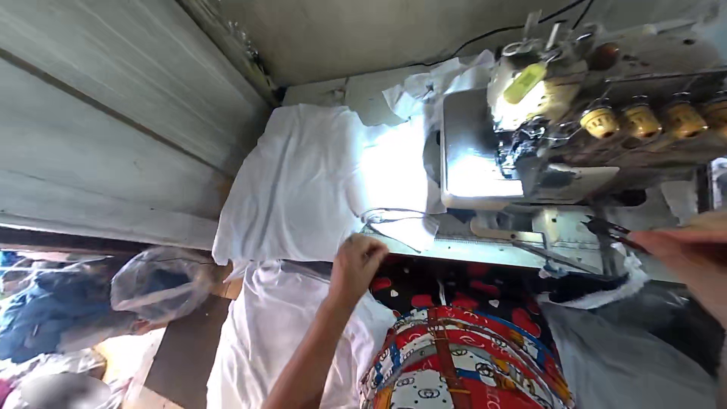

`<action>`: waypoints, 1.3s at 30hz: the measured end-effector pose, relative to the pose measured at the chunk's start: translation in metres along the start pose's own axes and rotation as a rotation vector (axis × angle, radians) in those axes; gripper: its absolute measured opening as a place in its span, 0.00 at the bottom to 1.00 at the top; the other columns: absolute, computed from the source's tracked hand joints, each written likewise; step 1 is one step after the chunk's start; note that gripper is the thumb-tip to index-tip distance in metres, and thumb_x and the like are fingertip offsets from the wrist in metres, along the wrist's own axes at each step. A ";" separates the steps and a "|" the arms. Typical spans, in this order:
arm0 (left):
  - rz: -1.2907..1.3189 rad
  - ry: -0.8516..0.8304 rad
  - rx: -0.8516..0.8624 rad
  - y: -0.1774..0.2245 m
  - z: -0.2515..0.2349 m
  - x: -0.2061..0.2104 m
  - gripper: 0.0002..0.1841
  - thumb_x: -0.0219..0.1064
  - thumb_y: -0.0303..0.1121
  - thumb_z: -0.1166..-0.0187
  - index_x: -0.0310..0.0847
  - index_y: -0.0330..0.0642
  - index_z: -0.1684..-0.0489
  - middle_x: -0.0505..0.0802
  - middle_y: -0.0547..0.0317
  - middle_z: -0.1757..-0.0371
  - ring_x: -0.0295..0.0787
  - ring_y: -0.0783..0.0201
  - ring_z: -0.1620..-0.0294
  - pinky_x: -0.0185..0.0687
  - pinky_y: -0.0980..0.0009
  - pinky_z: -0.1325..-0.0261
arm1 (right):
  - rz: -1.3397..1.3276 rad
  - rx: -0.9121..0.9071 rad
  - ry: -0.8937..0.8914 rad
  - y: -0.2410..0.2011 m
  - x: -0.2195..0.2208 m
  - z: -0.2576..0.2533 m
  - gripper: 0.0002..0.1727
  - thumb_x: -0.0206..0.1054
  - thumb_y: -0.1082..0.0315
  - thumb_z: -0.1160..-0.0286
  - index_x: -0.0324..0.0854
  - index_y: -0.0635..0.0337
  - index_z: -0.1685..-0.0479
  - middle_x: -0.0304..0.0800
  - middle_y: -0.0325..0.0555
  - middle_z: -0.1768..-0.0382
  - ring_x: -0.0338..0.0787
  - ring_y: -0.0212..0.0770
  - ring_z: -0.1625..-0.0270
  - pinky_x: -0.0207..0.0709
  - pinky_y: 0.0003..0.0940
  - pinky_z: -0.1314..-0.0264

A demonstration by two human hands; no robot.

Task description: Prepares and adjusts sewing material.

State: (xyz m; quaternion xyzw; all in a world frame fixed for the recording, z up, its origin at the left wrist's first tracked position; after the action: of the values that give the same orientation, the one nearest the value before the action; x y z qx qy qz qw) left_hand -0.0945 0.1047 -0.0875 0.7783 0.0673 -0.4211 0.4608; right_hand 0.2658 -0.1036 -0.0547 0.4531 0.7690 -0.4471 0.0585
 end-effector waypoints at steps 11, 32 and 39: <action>-0.202 -0.098 0.319 -0.005 -0.098 0.063 0.08 0.69 0.22 0.25 0.93 0.34 0.55 0.94 0.39 0.53 0.91 0.40 0.46 0.85 0.47 0.41 | -0.195 -0.115 -0.523 -0.066 0.174 0.002 0.12 0.66 0.60 0.19 0.89 0.59 0.56 0.89 0.46 0.67 0.86 0.36 0.69 0.81 0.28 0.67; -0.036 -0.694 -0.173 -0.007 -0.147 0.055 0.18 0.64 0.36 0.13 0.87 0.32 0.72 0.86 0.53 0.75 0.80 0.63 0.71 0.77 0.61 0.59 | 0.122 -0.221 -0.270 -0.037 0.257 0.008 0.28 0.62 0.51 0.16 0.78 0.58 0.23 0.80 0.57 0.22 0.80 0.52 0.19 0.72 0.56 0.21; 0.443 -0.065 -0.408 -0.059 -0.182 -0.005 0.22 0.48 0.40 0.05 0.77 0.29 0.33 0.89 0.44 0.45 0.85 0.61 0.48 0.81 0.60 0.42 | 0.389 -0.084 -0.403 -0.033 0.271 0.007 0.33 0.44 0.42 0.10 0.71 0.49 0.14 0.75 0.46 0.16 0.82 0.52 0.22 0.68 0.63 0.24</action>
State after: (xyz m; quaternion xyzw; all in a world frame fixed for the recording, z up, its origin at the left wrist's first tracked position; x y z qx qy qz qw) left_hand -0.0189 0.2801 -0.0827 0.6516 -0.0356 -0.3127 0.6902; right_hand 0.0810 0.0592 -0.1719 0.4916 0.6582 -0.4763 0.3135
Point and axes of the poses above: each hand's wrist, its own z-axis away from the middle knuckle, its own x-axis out of the palm, y = z × x, the point moved 4 cm from there along -z, towards the middle knuckle
